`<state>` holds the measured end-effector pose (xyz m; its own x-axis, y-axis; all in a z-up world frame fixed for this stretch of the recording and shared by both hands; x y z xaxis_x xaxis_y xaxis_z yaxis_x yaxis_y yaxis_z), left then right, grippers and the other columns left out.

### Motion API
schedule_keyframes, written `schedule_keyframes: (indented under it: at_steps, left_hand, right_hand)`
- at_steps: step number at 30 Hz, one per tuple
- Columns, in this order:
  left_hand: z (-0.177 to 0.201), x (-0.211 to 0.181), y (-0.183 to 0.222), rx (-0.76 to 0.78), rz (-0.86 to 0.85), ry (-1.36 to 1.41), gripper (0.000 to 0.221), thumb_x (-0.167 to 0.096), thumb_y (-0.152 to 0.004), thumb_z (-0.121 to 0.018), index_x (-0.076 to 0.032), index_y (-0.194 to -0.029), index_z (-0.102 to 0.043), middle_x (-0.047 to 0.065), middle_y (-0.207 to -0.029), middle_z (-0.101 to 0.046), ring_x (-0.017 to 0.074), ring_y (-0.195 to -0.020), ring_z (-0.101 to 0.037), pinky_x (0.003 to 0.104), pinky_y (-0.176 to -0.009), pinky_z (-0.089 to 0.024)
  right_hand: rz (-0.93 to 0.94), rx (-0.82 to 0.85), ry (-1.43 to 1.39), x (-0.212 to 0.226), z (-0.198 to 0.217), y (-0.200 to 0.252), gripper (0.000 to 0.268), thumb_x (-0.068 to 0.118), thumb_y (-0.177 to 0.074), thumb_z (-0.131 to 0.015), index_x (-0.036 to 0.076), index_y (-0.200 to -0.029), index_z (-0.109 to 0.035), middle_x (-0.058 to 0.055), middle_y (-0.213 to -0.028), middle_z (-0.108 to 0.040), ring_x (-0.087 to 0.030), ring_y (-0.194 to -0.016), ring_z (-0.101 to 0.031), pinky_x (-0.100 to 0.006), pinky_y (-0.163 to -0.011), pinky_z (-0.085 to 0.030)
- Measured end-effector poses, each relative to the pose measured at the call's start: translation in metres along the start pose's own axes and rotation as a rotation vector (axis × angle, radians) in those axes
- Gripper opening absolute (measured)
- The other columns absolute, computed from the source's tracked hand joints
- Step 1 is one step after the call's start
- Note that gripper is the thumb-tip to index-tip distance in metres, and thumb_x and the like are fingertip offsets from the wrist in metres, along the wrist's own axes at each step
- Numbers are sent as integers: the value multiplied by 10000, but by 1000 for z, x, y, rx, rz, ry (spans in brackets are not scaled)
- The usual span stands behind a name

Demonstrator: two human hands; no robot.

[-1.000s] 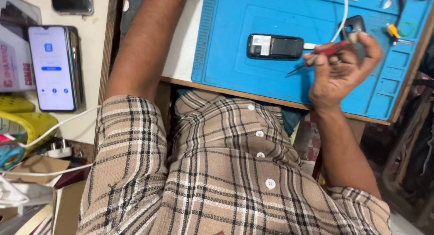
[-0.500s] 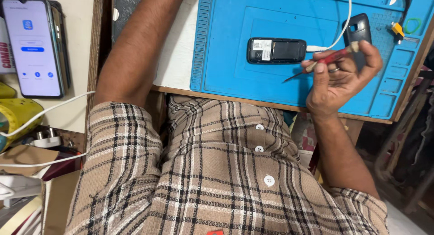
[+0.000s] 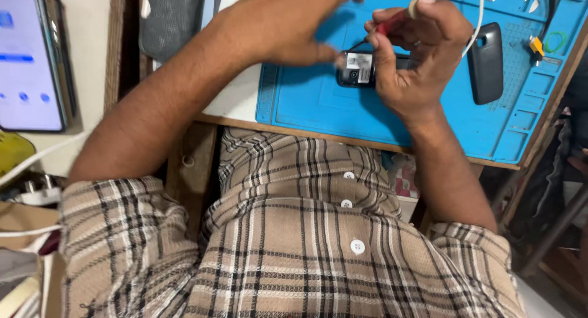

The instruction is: The person disassembles a black feature phone on a blue work mat, using a red-handled screwdriver and tweezers to remove the back cover, battery, and internal components. They inspect the motherboard and connectors, then reassemble the phone and test the display.

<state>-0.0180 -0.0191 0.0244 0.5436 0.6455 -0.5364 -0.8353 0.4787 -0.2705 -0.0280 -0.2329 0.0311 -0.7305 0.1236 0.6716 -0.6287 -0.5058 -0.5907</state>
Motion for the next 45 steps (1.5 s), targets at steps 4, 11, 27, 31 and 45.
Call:
schedule_keyframes:
  at_steps: [4, 11, 27, 31, 45]
  left_hand:
    - [-12, -15, 4, 162, 91, 2, 781, -425, -610, -987, -31, -1196, -652, 189, -1060, -688, 395, -1026, -657, 522, -830, -522]
    - [-34, -33, 17, -18, 202, -2, 799, -557, -486, -1019, -72, -1024, -681, 125, -1035, -563, 333, -1030, -573, 488, -841, -437]
    - [-51, -23, 29, -177, 190, 117, 682, -500, -554, -1022, -119, -1005, -681, 68, -1005, -564, 285, -993, -564, 460, -849, -410]
    - [-53, -21, 27, -162, 196, 109, 692, -521, -548, -1017, -116, -990, -672, 69, -999, -567, 282, -979, -566, 457, -849, -408]
    - [-44, -32, 26, -137, 246, 123, 639, -453, -532, -1007, -107, -952, -672, 71, -973, -607, 299, -994, -579, 466, -829, -408]
  right_hand:
    - [-4, -8, -28, -3, -2, 5, 580, -87, -1119, -660, 155, -1462, -258, -188, -1203, -658, -227, -1036, -729, -327, -924, -663]
    - [83, 19, 99, -5, -9, 4, 638, -108, -1071, -741, 120, -1478, -307, -198, -1218, -664, -252, -966, -757, -326, -861, -684]
    - [86, 110, -95, -11, -10, 1, 565, -85, -1135, -682, 186, -1503, -350, -186, -1212, -625, -254, -1039, -735, -335, -867, -667]
    - [192, 72, 33, -14, -6, -4, 620, -45, -1015, -780, 164, -1436, -375, -159, -1031, -653, -238, -939, -710, -369, -813, -658]
    - [227, 29, 100, -5, -9, -10, 647, -59, -891, -821, 160, -1357, -430, -136, -976, -659, -270, -850, -687, -362, -711, -602]
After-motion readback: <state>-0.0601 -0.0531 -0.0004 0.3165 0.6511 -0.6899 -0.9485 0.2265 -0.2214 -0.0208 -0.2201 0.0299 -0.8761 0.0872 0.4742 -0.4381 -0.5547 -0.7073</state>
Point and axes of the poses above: each hand's wrist, its own y-axis away from the middle knuckle, its own z-axis out of the back of the hand, x = y × z, the point moved 3 cm from there along -y, towards the middle knuckle
